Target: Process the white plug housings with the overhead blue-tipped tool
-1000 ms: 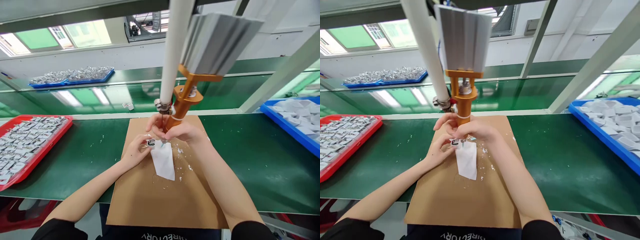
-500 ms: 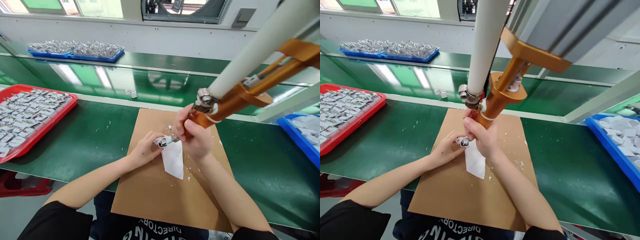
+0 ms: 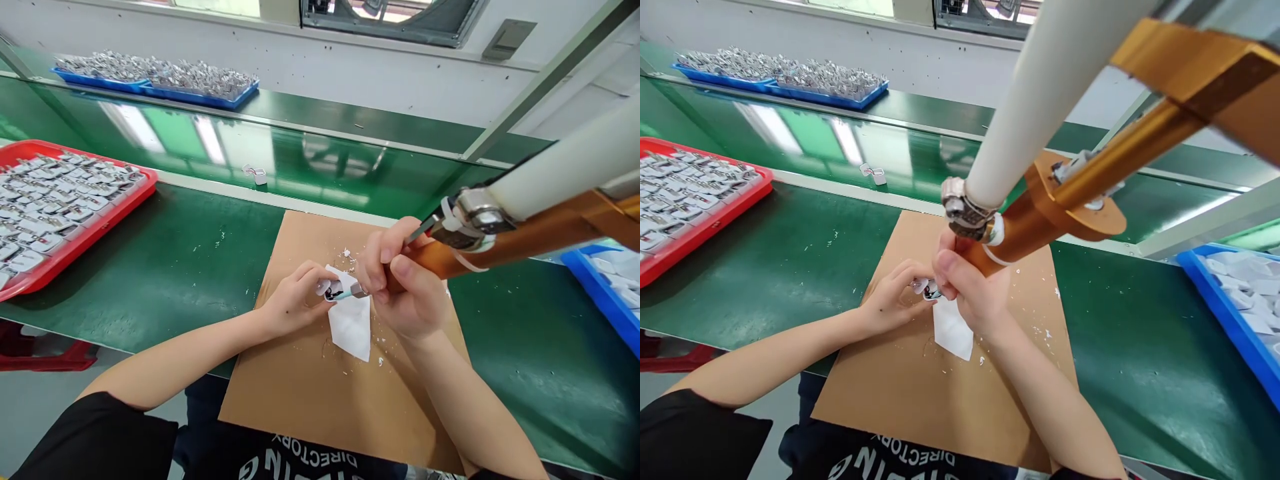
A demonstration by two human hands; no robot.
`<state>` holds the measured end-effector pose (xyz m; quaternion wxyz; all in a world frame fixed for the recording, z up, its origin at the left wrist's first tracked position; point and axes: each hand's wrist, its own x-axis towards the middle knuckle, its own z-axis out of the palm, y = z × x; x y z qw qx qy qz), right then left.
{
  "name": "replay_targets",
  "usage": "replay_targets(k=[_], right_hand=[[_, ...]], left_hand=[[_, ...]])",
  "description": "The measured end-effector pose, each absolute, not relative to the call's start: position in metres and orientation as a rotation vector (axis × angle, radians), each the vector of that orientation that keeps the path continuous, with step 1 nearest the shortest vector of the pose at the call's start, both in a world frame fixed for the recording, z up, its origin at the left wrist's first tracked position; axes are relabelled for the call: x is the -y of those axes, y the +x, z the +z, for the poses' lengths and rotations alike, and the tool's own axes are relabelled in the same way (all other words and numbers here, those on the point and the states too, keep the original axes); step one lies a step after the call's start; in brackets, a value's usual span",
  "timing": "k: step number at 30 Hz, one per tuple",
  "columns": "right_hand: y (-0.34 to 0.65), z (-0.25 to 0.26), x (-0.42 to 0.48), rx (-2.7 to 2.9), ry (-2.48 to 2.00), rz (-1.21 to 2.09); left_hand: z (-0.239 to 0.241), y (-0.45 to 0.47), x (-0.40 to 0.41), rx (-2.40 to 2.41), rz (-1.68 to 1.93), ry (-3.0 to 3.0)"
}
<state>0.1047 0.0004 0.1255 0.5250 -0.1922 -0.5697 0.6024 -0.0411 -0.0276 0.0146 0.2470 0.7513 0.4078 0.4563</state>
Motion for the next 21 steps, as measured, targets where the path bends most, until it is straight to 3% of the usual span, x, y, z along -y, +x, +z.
replay_targets(k=[21], right_hand=[[0.1026,0.1270,0.0039,1.277,-0.430,1.486]], left_hand=[[0.0137,-0.0394,0.0300,-1.097,1.351,2.041]])
